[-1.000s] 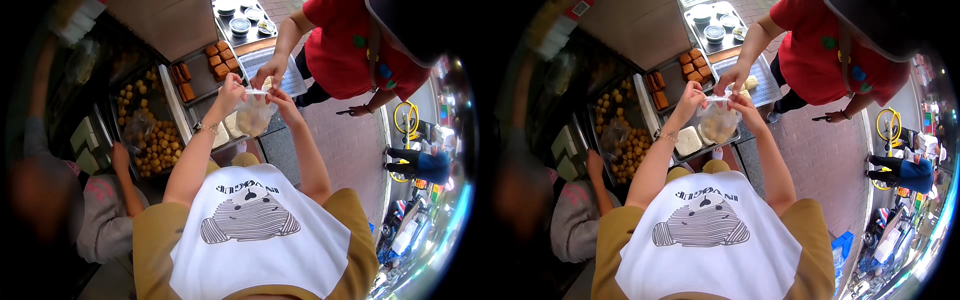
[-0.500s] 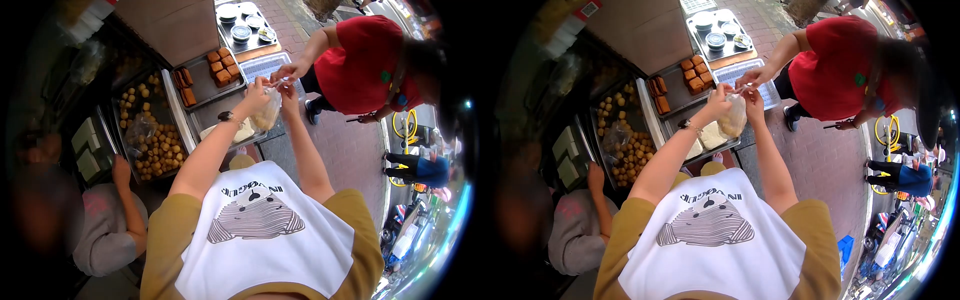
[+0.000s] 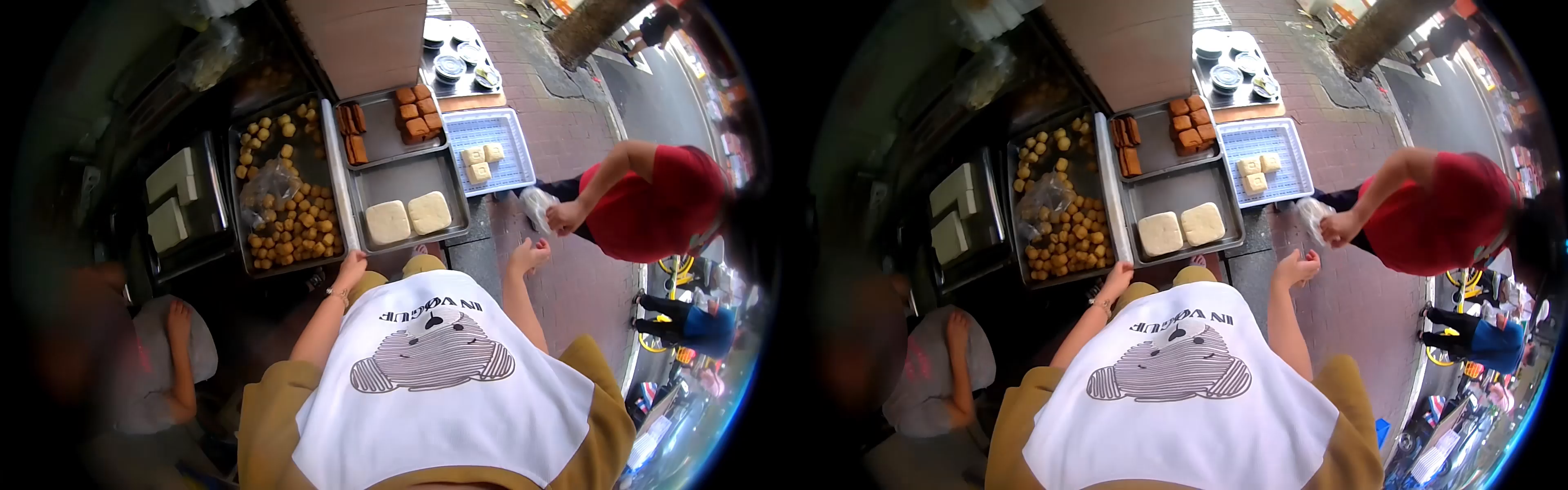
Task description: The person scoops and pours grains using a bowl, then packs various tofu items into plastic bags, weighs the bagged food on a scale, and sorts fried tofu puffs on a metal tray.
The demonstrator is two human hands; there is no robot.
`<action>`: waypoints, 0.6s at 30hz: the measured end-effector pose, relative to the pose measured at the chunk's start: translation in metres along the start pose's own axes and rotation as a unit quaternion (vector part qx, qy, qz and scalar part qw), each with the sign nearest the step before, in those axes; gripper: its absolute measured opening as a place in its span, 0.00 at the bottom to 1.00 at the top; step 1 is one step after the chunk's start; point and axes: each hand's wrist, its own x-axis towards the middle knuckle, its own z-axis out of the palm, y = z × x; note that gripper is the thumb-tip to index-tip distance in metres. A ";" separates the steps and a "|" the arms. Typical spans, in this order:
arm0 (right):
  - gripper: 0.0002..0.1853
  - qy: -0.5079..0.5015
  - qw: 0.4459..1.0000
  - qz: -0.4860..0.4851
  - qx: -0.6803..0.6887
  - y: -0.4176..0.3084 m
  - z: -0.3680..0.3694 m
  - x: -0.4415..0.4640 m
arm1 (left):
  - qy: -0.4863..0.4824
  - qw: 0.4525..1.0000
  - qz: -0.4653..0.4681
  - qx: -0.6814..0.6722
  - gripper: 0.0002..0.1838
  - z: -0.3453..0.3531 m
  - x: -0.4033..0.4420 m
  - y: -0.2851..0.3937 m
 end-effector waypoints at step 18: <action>0.12 -0.682 0.565 -0.407 -0.221 -0.001 0.097 -0.333 | 0.103 0.878 -0.106 -0.455 0.06 -0.006 -0.284 -0.325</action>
